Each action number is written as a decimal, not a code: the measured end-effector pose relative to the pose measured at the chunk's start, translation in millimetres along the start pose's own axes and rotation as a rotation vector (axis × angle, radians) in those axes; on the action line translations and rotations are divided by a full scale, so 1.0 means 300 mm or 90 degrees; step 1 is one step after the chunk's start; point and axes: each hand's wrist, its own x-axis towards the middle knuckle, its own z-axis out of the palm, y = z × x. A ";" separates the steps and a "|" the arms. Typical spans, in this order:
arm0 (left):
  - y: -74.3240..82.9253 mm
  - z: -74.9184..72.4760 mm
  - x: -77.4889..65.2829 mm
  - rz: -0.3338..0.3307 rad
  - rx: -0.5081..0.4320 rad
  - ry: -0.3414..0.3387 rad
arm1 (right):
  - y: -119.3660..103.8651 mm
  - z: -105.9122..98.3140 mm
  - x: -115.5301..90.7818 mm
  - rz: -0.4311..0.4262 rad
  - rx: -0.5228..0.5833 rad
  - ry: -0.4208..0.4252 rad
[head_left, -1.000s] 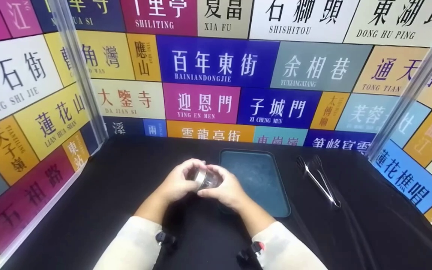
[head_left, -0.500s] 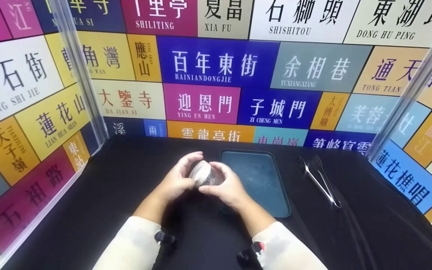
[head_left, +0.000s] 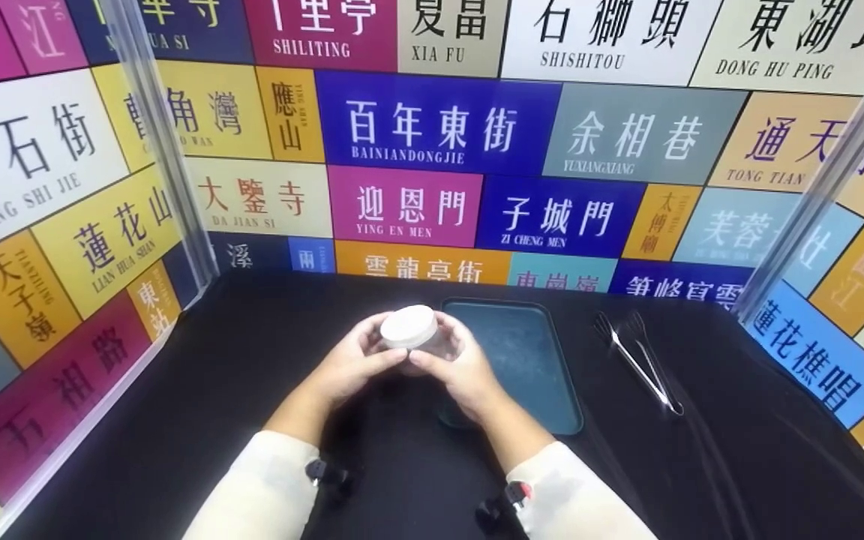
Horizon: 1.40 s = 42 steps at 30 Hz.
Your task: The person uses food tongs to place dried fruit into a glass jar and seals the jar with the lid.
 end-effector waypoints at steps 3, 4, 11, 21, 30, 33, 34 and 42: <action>-0.003 -0.005 0.004 -0.005 0.028 0.014 | 0.003 -0.012 -0.001 0.002 -0.035 -0.003; -0.004 -0.008 0.005 -0.008 0.036 0.015 | 0.004 -0.015 -0.001 0.004 -0.047 -0.006; -0.015 -0.018 0.008 -0.011 0.092 0.020 | 0.016 -0.036 0.008 -0.015 -0.158 0.006; -0.026 -0.010 0.009 -0.038 0.165 0.048 | 0.026 -0.053 0.010 -0.002 -0.207 0.012; -0.043 0.010 0.009 -0.081 0.197 0.053 | 0.038 -0.060 0.010 0.054 -0.244 0.008; -0.047 0.017 0.011 -0.083 0.207 0.055 | 0.040 -0.062 0.010 0.061 -0.258 0.013; -0.049 0.019 0.012 -0.085 0.209 0.056 | 0.040 -0.062 0.010 0.062 -0.261 0.015; -0.052 0.028 0.008 -0.100 0.213 0.069 | 0.047 -0.059 0.013 0.062 -0.260 0.020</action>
